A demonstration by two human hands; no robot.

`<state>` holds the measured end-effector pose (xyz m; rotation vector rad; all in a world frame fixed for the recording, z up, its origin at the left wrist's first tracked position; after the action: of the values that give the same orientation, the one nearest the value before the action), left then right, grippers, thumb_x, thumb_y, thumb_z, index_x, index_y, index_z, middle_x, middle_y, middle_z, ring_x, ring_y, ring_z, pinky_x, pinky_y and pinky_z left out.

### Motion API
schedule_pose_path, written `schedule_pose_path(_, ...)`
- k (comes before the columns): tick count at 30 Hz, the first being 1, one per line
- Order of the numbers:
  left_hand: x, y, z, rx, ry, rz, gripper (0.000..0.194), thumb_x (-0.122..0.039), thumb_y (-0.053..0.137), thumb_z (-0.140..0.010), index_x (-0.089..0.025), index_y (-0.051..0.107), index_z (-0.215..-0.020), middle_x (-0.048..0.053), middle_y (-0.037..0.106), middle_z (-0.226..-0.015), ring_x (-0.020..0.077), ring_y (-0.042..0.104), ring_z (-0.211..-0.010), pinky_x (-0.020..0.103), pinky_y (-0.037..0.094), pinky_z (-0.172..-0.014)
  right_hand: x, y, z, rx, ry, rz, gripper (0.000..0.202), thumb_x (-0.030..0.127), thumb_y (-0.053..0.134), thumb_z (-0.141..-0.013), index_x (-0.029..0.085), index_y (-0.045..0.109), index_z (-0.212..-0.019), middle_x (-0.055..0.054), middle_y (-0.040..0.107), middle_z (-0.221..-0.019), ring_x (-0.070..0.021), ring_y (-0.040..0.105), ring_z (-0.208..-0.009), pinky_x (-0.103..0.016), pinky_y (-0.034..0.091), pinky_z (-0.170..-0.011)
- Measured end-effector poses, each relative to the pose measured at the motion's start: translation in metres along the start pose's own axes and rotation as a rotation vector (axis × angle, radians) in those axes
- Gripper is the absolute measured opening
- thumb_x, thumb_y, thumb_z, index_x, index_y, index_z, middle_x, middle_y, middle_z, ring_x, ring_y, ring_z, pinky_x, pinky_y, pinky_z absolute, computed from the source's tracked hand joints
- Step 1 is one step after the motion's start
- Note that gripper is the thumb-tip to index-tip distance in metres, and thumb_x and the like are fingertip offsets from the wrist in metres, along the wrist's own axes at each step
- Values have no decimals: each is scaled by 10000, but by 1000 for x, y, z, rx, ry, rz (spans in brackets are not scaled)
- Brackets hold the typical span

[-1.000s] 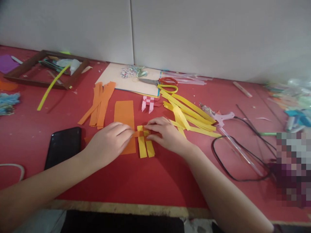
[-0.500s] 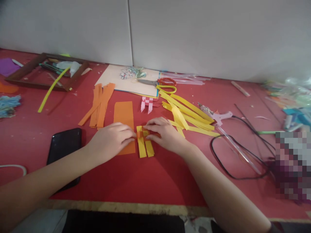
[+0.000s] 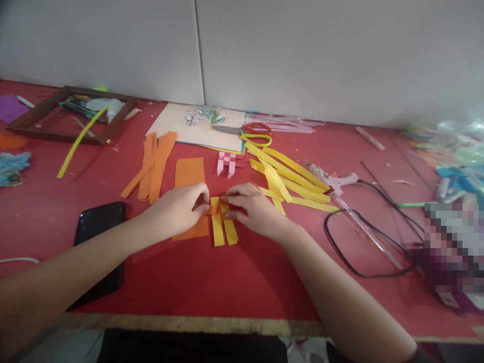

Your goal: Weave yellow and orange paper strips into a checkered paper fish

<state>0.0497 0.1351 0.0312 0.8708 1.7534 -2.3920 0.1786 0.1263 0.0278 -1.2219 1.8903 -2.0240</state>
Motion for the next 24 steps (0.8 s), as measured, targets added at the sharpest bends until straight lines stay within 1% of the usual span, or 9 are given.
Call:
schedule_pose_path(3,-4,2,-3,55,6,19,30,-181,534,-884,-180,537,-915,53,656,-870,188,599,-748,295,404,-617,0,0,0,-2,1,-2,284,272,650,-881,241,708,-1158,-90,662,-1150,-253,593,-1079,-461,489,-963)
schedule_pose_path(6,-3,6,-5,84,4,42,41,-189,526,-886,-179,528,-926,61,652,-878,193,607,-759,295,420,-617,0,0,0,-3,-5,1,285,275,649,-883,262,704,-1163,-78,662,-1155,-251,593,-1080,-463,489,-963)
schedule_pose_path(11,4,6,-7,54,-15,119,61,-207,550,-870,-190,511,-915,49,654,-862,189,623,-771,292,440,-631,1,0,0,2,-4,19,278,276,640,-890,266,704,-1160,-76,661,-1155,-249,591,-1082,-456,487,-966)
schedule_pose_path(15,4,5,-8,52,-32,163,100,-168,578,-830,-197,503,-890,26,659,-826,177,627,-760,282,446,-640,2,0,-1,4,4,21,281,270,642,-890,252,705,-1163,-83,659,-1166,-247,589,-1087,-448,484,-971)
schedule_pose_path(19,3,0,-10,49,-39,151,120,-136,570,-801,-201,513,-884,26,667,-848,178,632,-762,276,448,-624,3,-1,-1,8,11,30,283,256,645,-884,228,709,-1158,-93,661,-1155,-250,592,-1085,-445,489,-964)
schedule_pose_path(24,7,-3,-15,72,-53,141,115,-180,578,-795,-206,533,-897,38,684,-882,195,648,-776,277,458,-606,3,0,-1,4,-4,27,276,261,629,-893,276,705,-1158,-72,662,-1166,-246,596,-1084,-453,492,-960)
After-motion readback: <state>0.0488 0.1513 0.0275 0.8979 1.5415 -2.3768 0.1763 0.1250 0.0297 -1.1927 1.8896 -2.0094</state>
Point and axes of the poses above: each hand's wrist, its own z-axis away from the middle knuckle, its own y-axis out of the palm, x = y × z, the point moved 9 cm from there along -z, towards the middle knuckle
